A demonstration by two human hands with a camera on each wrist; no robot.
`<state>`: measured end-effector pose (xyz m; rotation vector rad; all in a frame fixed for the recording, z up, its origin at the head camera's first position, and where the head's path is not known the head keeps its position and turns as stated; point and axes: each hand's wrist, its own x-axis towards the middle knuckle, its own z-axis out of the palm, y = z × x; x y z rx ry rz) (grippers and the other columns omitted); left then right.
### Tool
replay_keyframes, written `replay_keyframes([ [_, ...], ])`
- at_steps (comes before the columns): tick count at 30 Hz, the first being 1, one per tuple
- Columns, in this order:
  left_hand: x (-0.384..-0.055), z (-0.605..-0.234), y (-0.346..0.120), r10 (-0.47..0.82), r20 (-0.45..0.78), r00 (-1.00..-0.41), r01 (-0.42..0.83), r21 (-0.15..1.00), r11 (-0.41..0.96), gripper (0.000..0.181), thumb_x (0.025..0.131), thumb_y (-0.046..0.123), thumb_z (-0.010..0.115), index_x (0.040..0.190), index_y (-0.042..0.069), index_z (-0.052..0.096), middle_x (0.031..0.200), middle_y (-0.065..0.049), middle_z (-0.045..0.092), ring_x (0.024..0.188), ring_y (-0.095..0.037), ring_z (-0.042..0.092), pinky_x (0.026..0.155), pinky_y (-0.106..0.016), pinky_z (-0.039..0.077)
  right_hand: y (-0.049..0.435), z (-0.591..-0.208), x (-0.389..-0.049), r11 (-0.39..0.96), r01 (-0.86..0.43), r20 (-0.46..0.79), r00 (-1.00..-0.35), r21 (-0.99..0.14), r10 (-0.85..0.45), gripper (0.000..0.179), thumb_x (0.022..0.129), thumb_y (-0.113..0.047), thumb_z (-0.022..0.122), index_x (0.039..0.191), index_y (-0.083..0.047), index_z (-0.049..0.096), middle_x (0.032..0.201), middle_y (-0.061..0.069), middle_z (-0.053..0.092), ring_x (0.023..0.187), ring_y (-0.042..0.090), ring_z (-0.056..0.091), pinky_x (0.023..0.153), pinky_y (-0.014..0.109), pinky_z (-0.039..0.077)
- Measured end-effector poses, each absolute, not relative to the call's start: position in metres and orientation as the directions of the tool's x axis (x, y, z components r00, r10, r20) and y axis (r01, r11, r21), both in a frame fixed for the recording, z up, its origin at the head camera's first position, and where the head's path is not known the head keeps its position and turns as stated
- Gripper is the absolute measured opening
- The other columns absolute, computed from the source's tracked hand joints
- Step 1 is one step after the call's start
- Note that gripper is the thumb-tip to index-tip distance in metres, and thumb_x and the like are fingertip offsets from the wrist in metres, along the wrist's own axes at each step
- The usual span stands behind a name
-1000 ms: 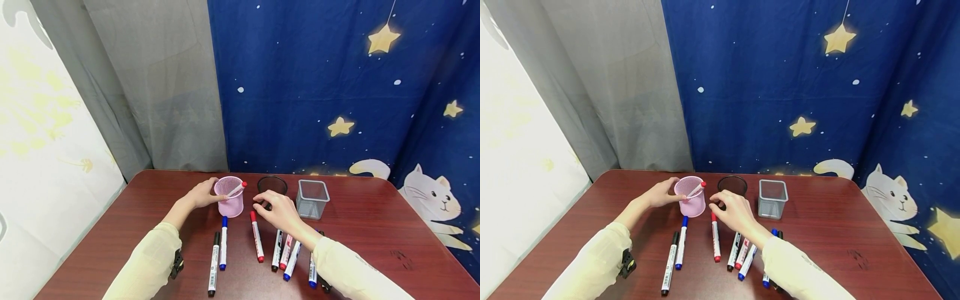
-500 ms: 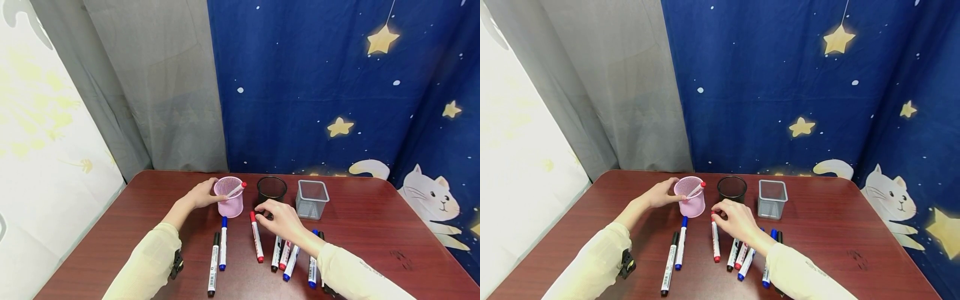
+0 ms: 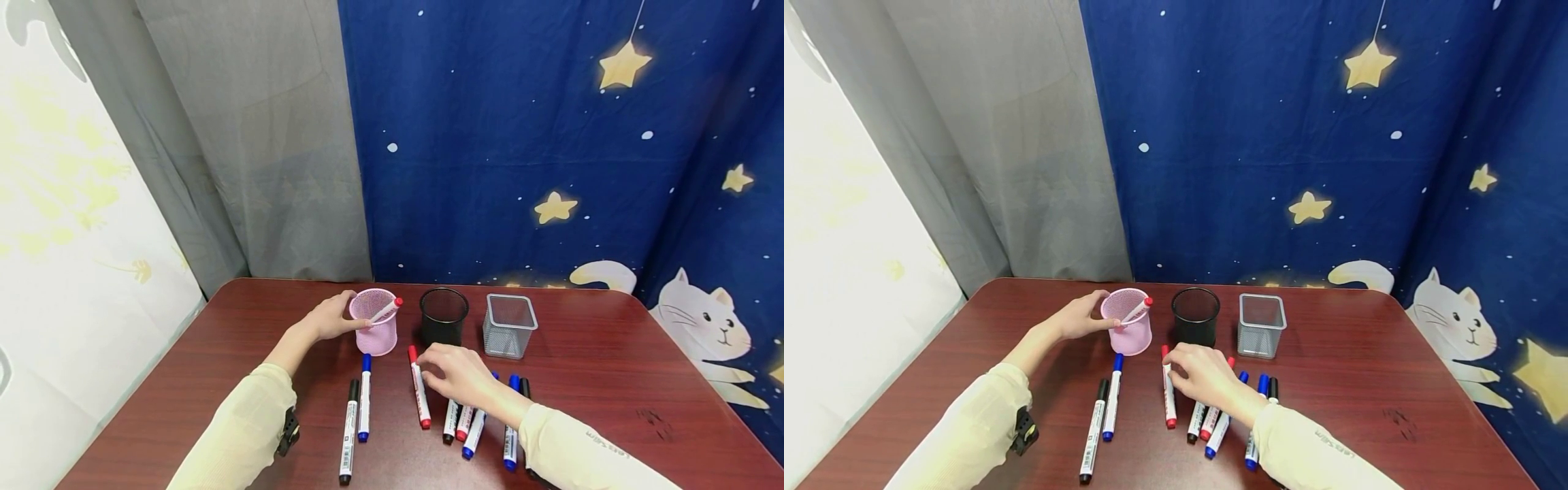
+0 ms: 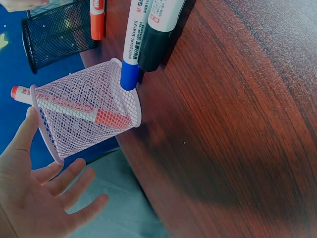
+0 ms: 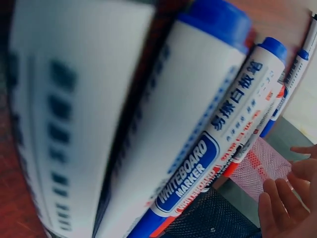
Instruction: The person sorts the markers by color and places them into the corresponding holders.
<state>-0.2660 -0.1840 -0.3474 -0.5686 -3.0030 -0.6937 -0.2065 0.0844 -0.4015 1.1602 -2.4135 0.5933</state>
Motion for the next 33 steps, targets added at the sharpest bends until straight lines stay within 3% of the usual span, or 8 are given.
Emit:
replay_keyframes([
  [8,-0.267,-0.349,-0.184,0.348,0.094,-0.933,0.354,0.421,0.835,0.068,0.075,0.040,0.067,0.119,-0.005,0.042,0.109,-0.019,0.053,0.102,-0.031,0.049,0.087,-0.043,0.037,0.085,-0.408,-0.205,0.520,-0.849,0.471,-0.500,-0.099,-0.727,0.018,0.075,-0.012,0.064,0.093,-0.017,0.066,0.084,-0.009,0.056,0.072,0.006,0.051,0.052,0.018,0.042],
  [33,-0.268,-0.350,-0.185,0.351,0.089,-0.932,0.354,0.426,0.832,0.068,0.075,0.039,0.067,0.119,-0.006,0.042,0.108,-0.019,0.053,0.101,-0.032,0.049,0.087,-0.042,0.037,0.080,-0.420,-0.209,0.434,-0.895,0.384,-0.366,0.105,-0.848,0.021,0.073,-0.008,0.062,0.092,-0.017,0.065,0.091,-0.004,0.054,0.082,0.010,0.049,0.058,0.024,0.045],
])
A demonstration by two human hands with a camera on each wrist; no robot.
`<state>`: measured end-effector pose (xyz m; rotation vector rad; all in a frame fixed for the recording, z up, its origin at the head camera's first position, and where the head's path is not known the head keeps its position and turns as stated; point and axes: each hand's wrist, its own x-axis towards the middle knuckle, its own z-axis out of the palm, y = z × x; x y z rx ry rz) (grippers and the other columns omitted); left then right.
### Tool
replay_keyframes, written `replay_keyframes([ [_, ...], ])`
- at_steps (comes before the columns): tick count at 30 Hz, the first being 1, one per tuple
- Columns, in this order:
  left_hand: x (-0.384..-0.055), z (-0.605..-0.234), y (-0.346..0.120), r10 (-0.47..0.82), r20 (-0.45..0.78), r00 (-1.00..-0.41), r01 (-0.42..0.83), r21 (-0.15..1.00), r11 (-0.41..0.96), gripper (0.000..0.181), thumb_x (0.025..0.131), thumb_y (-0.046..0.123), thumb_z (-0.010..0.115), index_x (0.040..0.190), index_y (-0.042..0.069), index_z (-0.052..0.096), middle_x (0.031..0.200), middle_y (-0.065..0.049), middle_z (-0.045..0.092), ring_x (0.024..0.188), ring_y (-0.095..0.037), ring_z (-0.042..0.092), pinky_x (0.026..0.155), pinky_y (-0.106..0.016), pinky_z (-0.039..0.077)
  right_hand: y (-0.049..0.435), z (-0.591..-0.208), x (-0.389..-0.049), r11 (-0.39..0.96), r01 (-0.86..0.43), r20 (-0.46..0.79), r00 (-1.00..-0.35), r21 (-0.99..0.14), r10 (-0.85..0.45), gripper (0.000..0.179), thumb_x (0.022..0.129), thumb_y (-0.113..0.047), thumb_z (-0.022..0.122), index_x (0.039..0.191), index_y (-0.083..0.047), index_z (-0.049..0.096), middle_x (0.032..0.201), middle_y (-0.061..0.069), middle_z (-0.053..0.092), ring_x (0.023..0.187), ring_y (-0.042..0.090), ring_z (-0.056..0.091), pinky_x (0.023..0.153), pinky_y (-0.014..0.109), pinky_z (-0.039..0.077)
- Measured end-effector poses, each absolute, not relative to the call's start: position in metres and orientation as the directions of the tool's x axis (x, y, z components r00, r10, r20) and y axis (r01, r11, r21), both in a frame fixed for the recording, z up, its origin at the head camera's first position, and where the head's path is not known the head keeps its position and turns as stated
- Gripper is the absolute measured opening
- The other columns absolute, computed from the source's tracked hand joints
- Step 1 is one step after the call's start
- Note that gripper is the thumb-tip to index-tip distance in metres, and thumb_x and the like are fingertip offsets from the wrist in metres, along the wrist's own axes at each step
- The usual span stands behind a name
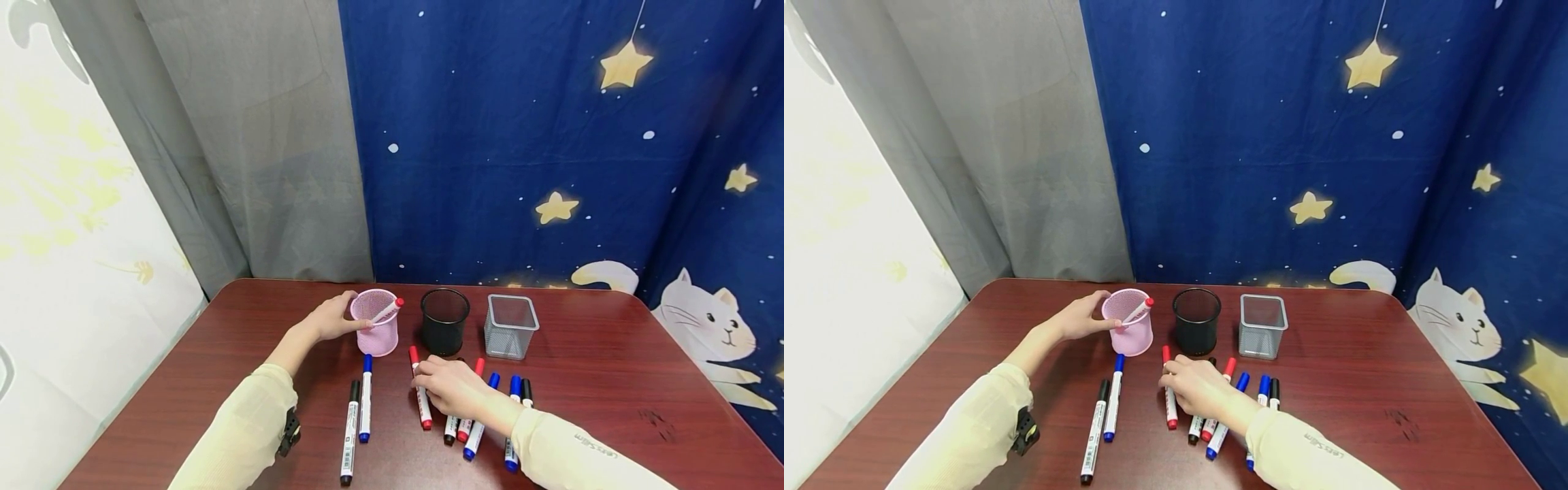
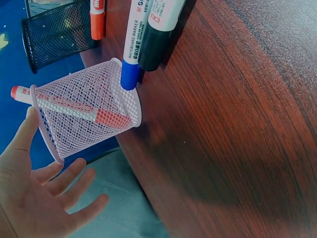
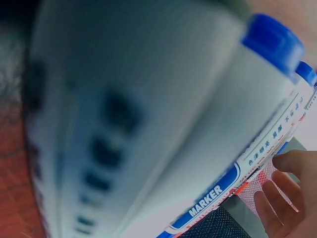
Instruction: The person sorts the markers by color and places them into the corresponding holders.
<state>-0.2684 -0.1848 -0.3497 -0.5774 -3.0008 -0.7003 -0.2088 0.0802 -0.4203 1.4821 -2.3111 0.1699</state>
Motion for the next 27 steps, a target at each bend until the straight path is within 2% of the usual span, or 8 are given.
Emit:
replay_keyframes([
  [11,-0.267,-0.350,-0.185,0.345,0.083,-0.935,0.346,0.425,0.836,0.066,0.075,0.038,0.067,0.119,-0.005,0.042,0.107,-0.017,0.054,0.100,-0.030,0.050,0.087,-0.042,0.038,0.079,-0.424,-0.207,0.428,-0.894,0.351,-0.361,0.134,-0.864,0.020,0.070,-0.009,0.066,0.089,-0.017,0.066,0.086,-0.005,0.054,0.081,0.010,0.050,0.057,0.023,0.044],
  [17,-0.266,-0.349,-0.184,0.346,0.091,-0.934,0.350,0.429,0.833,0.067,0.075,0.038,0.067,0.119,-0.006,0.042,0.110,-0.019,0.053,0.102,-0.031,0.049,0.087,-0.043,0.037,0.076,-0.426,-0.206,0.406,-0.892,0.333,-0.327,0.201,-0.884,0.019,0.069,-0.009,0.067,0.086,-0.018,0.066,0.085,-0.005,0.053,0.081,0.010,0.049,0.056,0.022,0.043],
  [27,-0.266,-0.349,-0.184,0.342,0.090,-0.935,0.347,0.424,0.837,0.066,0.075,0.038,0.067,0.119,-0.005,0.042,0.111,-0.019,0.053,0.103,-0.032,0.049,0.087,-0.043,0.037,0.069,-0.428,-0.207,0.391,-0.867,0.260,-0.319,0.309,-0.912,0.017,0.069,-0.009,0.068,0.081,-0.020,0.065,0.083,-0.007,0.054,0.079,0.011,0.047,0.055,0.021,0.041],
])
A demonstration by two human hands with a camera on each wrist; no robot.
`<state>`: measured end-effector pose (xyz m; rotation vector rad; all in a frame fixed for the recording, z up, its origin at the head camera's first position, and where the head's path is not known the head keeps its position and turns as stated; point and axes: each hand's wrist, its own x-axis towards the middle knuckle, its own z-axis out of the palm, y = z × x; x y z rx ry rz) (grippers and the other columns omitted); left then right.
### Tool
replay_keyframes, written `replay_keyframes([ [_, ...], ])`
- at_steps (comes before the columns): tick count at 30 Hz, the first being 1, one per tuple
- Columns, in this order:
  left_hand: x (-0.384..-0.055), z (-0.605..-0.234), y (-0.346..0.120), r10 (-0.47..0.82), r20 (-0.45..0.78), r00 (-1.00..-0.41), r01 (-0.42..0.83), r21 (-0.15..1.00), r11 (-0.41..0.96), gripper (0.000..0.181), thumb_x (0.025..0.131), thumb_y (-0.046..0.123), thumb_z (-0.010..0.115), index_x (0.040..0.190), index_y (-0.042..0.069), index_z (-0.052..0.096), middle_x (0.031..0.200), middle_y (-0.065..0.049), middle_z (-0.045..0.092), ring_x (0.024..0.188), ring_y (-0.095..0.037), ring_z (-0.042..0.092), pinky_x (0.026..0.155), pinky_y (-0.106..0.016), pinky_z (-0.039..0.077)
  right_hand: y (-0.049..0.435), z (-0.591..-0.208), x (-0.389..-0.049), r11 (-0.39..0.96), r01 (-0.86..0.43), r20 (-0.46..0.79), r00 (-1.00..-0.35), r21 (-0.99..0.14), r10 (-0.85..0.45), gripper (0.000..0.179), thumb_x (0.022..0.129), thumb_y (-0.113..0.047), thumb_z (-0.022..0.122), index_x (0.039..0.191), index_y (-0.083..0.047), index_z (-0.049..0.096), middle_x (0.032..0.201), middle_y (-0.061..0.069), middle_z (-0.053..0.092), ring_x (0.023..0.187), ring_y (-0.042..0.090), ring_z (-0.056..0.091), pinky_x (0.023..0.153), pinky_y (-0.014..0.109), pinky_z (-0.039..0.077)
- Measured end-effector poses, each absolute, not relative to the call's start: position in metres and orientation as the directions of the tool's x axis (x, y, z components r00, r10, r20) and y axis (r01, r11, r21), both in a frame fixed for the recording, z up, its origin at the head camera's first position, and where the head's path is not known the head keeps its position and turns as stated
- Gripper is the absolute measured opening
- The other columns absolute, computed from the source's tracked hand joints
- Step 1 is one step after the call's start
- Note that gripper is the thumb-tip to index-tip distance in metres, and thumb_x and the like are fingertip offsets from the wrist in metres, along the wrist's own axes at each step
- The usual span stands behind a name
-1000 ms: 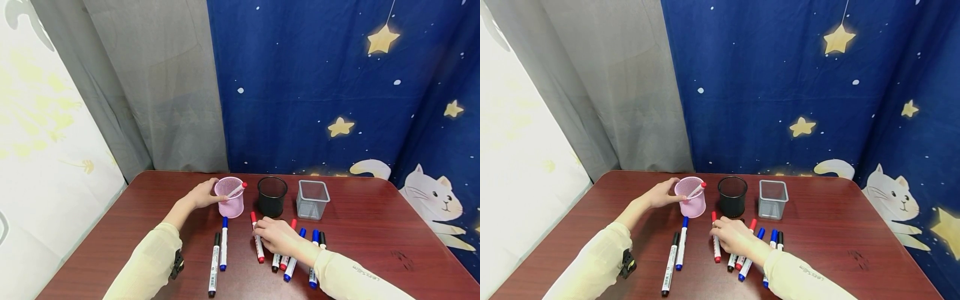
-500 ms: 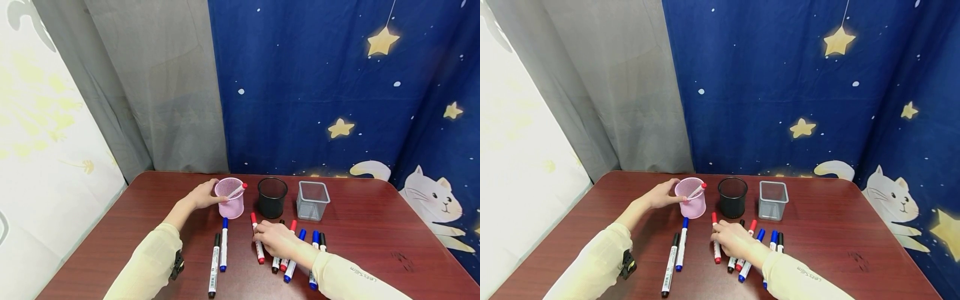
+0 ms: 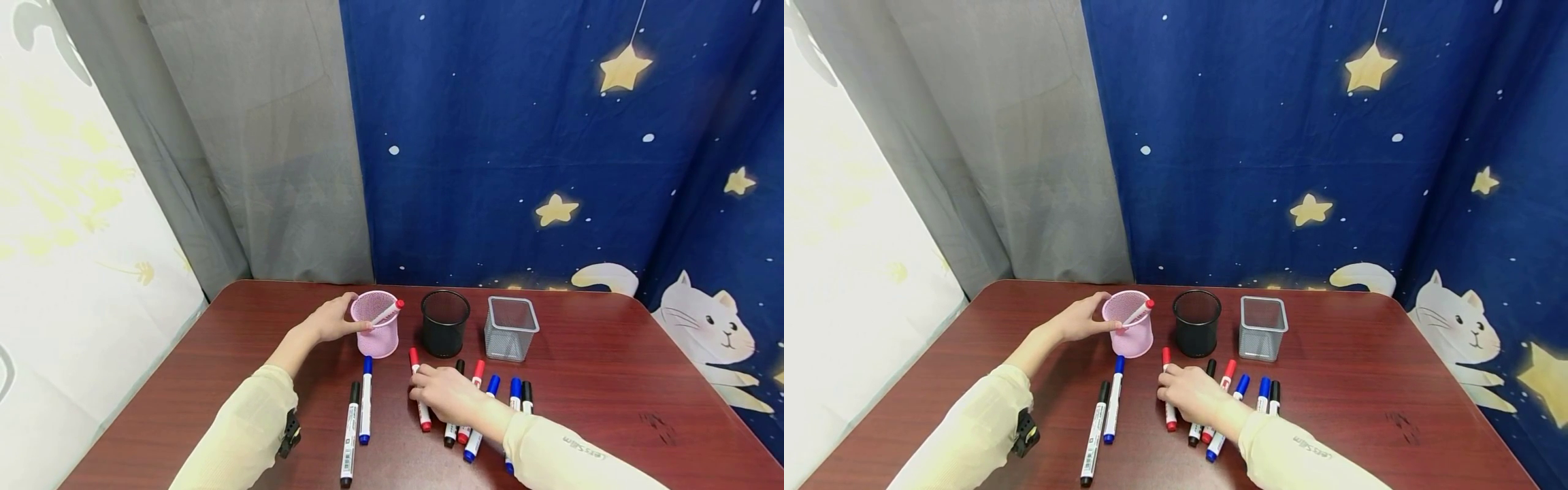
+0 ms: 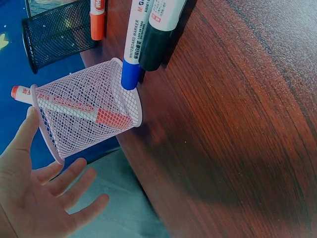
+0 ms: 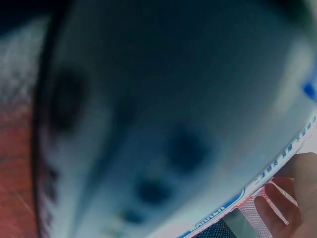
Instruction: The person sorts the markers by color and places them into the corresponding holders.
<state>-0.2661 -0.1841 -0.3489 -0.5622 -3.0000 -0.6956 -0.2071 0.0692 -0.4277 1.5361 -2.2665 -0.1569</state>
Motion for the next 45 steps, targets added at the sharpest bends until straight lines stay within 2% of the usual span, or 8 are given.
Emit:
replay_keyframes([
  [8,-0.266,-0.349,-0.185,0.337,0.085,-0.938,0.341,0.421,0.841,0.067,0.075,0.039,0.067,0.119,-0.004,0.042,0.110,-0.019,0.053,0.102,-0.031,0.049,0.087,-0.043,0.037,0.066,-0.428,-0.207,0.368,-0.850,0.216,-0.306,0.377,-0.927,0.016,0.070,-0.011,0.068,0.082,-0.021,0.064,0.083,-0.008,0.056,0.081,0.010,0.047,0.059,0.021,0.041],
  [24,-0.268,-0.349,-0.184,0.333,0.072,-0.940,0.331,0.420,0.845,0.069,0.074,0.042,0.067,0.121,-0.003,0.041,0.111,-0.017,0.053,0.102,-0.030,0.049,0.087,-0.042,0.037,0.065,-0.423,-0.208,0.350,-0.833,0.196,-0.292,0.429,-0.936,0.011,0.076,-0.018,0.065,0.086,-0.022,0.063,0.082,-0.009,0.058,0.080,0.010,0.049,0.058,0.020,0.039],
  [31,-0.268,-0.349,-0.183,0.322,0.063,-0.945,0.319,0.410,0.855,0.069,0.074,0.042,0.067,0.121,-0.003,0.042,0.110,-0.017,0.053,0.101,-0.029,0.049,0.086,-0.042,0.038,0.065,-0.415,-0.208,0.371,-0.845,0.285,-0.273,0.385,-0.919,0.012,0.078,-0.017,0.062,0.089,-0.021,0.063,0.085,-0.009,0.059,0.081,0.009,0.050,0.058,0.020,0.041],
  [36,-0.268,-0.348,-0.183,0.323,0.064,-0.944,0.320,0.413,0.853,0.069,0.074,0.042,0.067,0.120,-0.003,0.042,0.109,-0.017,0.053,0.101,-0.029,0.050,0.086,-0.042,0.038,0.064,-0.407,-0.208,0.375,-0.867,0.336,-0.264,0.327,-0.904,0.019,0.075,-0.018,0.067,0.094,-0.020,0.064,0.089,-0.008,0.061,0.083,0.009,0.052,0.059,0.020,0.044],
  [45,-0.267,-0.348,-0.183,0.314,0.053,-0.948,0.307,0.415,0.857,0.069,0.074,0.042,0.067,0.121,-0.002,0.041,0.110,-0.016,0.053,0.101,-0.029,0.050,0.086,-0.042,0.038,0.064,-0.399,-0.204,0.342,-0.894,0.399,-0.212,0.289,-0.892,0.023,0.072,-0.015,0.066,0.095,-0.018,0.063,0.089,-0.007,0.060,0.083,0.008,0.052,0.061,0.021,0.045],
])
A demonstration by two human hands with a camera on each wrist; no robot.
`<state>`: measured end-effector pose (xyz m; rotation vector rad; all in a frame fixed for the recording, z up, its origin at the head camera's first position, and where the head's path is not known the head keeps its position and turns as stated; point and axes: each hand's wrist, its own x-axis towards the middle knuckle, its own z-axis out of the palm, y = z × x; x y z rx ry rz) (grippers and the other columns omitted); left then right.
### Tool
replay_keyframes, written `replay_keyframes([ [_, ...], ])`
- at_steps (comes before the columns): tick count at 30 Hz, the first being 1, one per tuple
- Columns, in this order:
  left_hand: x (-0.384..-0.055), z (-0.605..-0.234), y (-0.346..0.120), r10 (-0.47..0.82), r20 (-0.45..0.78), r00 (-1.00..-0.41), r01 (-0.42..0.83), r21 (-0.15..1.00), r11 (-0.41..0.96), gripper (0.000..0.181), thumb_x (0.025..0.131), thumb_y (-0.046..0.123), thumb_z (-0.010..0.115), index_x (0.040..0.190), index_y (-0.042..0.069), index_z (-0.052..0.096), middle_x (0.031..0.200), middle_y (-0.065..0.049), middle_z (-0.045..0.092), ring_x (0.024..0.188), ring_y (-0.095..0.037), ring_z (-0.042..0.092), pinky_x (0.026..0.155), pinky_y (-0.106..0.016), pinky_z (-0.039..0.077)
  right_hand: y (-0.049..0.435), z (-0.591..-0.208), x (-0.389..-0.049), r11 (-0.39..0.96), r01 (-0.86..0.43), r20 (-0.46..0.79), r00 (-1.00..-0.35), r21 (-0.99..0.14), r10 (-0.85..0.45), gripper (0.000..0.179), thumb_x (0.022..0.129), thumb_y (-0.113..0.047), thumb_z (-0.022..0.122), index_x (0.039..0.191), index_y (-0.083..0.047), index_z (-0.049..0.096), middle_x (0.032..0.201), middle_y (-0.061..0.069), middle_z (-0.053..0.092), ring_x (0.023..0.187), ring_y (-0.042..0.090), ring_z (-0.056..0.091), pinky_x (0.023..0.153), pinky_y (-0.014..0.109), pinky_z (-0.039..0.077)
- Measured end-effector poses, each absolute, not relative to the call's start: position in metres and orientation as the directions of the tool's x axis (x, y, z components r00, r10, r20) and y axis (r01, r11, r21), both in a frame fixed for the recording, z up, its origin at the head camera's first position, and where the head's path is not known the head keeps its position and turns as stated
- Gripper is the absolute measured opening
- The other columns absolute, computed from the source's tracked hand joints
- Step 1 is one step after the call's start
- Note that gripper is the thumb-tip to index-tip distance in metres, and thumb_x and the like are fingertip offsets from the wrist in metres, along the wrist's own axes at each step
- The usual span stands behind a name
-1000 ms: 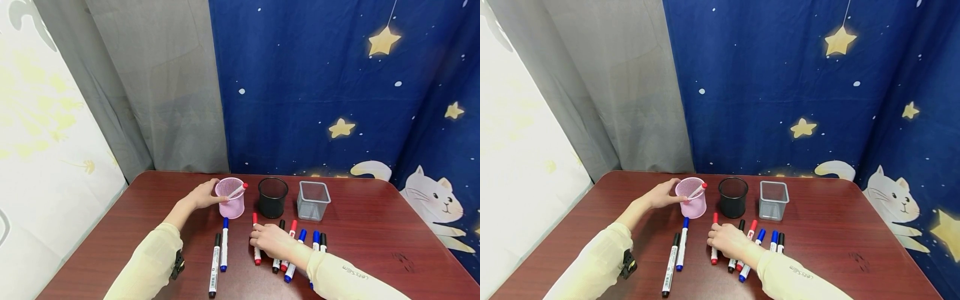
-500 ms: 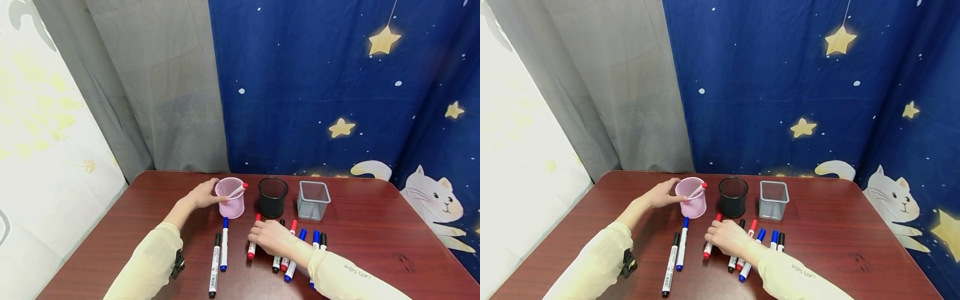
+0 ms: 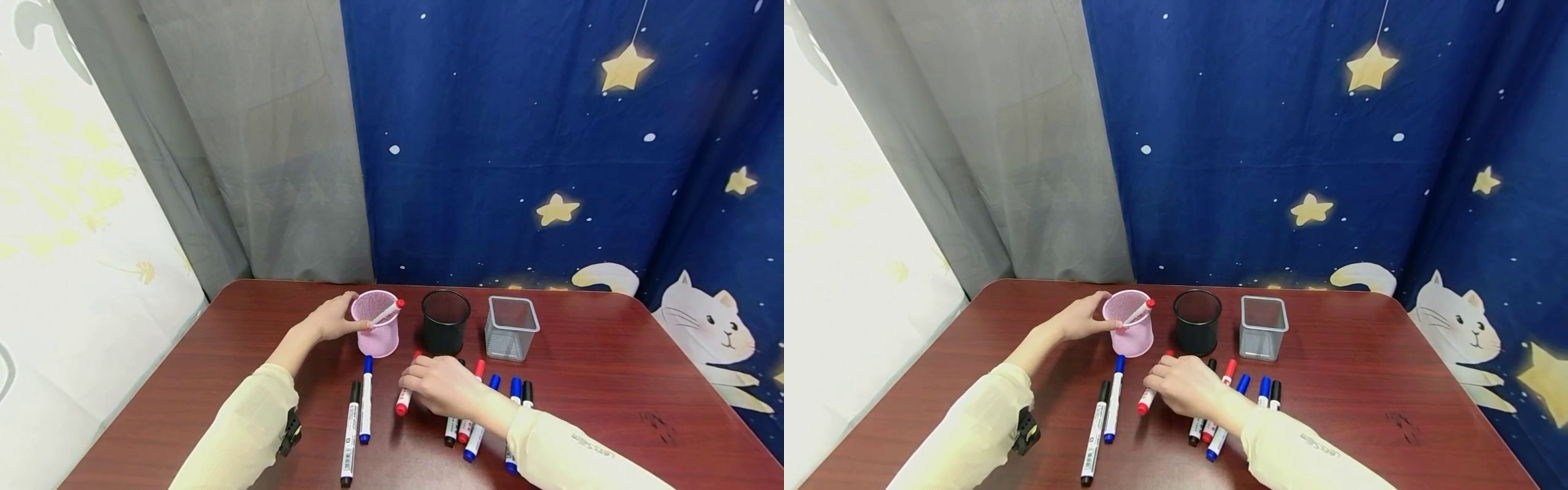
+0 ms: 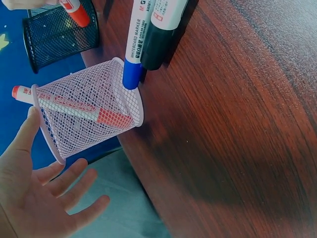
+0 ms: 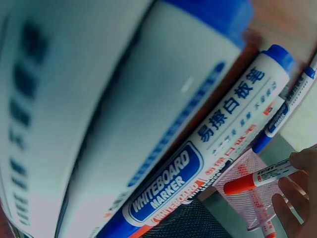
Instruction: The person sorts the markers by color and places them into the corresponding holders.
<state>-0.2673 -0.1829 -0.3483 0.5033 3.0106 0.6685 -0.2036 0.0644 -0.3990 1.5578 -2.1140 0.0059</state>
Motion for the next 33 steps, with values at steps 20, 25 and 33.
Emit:
replay_keyframes([
  [20,-0.268,-0.350,-0.184,0.319,0.067,-0.946,0.317,0.419,0.851,0.068,0.074,0.041,0.067,0.120,-0.003,0.042,0.110,-0.017,0.053,0.102,-0.030,0.049,0.086,-0.043,0.038,0.065,-0.392,-0.189,0.297,-0.944,0.557,-0.171,0.143,-0.813,0.019,0.074,-0.013,0.063,0.093,-0.014,0.063,0.086,-0.007,0.058,0.080,0.005,0.053,0.061,0.019,0.045],
  [25,-0.267,-0.349,-0.184,0.316,0.065,-0.947,0.313,0.417,0.853,0.068,0.074,0.041,0.067,0.120,-0.002,0.042,0.109,-0.017,0.053,0.102,-0.030,0.049,0.086,-0.043,0.038,0.066,-0.389,-0.188,0.277,-0.949,0.583,-0.141,0.152,-0.800,0.021,0.072,-0.013,0.066,0.093,-0.014,0.063,0.085,-0.007,0.058,0.079,0.004,0.054,0.062,0.018,0.045],
  [33,-0.267,-0.349,-0.184,0.325,0.072,-0.943,0.324,0.421,0.847,0.067,0.074,0.040,0.067,0.119,-0.002,0.043,0.109,-0.016,0.054,0.102,-0.030,0.049,0.086,-0.042,0.038,0.066,-0.385,-0.184,0.311,-0.950,0.588,-0.229,0.039,-0.776,0.022,0.073,-0.016,0.066,0.094,-0.017,0.062,0.084,-0.011,0.057,0.077,0.001,0.052,0.060,0.018,0.044],
])
